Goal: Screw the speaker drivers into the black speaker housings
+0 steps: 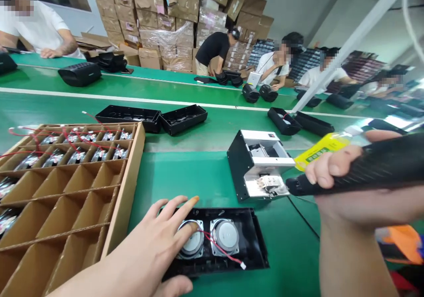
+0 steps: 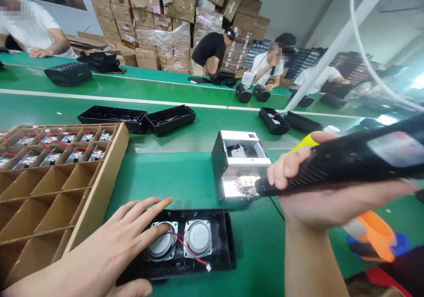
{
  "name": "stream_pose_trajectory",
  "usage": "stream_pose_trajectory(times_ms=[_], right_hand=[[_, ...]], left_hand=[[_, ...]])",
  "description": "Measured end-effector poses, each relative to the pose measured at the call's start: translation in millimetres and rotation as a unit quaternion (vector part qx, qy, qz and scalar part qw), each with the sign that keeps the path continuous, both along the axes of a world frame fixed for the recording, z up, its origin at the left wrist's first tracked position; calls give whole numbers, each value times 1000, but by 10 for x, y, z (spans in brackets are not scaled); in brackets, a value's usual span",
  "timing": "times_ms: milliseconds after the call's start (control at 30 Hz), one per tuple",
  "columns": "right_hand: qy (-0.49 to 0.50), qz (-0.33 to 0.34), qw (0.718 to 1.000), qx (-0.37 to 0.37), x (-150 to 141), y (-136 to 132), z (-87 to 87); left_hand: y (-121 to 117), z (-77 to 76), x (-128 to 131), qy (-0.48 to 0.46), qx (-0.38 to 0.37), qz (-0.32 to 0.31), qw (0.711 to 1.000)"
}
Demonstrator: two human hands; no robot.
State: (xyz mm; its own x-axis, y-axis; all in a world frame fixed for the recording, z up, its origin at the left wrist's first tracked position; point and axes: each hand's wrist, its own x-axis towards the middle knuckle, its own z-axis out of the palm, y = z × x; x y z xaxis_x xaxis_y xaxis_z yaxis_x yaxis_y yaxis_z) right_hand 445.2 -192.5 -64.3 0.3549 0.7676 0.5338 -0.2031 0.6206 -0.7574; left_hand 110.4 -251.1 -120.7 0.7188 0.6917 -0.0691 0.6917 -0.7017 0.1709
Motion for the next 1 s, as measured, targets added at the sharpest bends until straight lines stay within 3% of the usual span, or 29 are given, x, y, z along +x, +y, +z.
stream_pose_trajectory(times_ms=[67,167,300,500,800,1000], right_hand=[[-54,-29,997,38,-28,58,3],[-55,-48,996,43,-90,138,-57],[-45,-51,997,24,-114,169,-122],[-57,-44,997,32,-106,130,-142],[-98,-7,994,41,-46,-57,-111],[-75,-46,994,60,-139,70,-81]], left_hand=[[-20,-171,-43,-26,68,-6,997],[17,-435,-123,-69,161,-30,984],[103,-600,-201,-92,214,-92,968],[14,-585,-167,-90,175,-33,980],[-62,-483,-178,-109,118,1,987],[-56,-441,-159,-141,100,7,985]])
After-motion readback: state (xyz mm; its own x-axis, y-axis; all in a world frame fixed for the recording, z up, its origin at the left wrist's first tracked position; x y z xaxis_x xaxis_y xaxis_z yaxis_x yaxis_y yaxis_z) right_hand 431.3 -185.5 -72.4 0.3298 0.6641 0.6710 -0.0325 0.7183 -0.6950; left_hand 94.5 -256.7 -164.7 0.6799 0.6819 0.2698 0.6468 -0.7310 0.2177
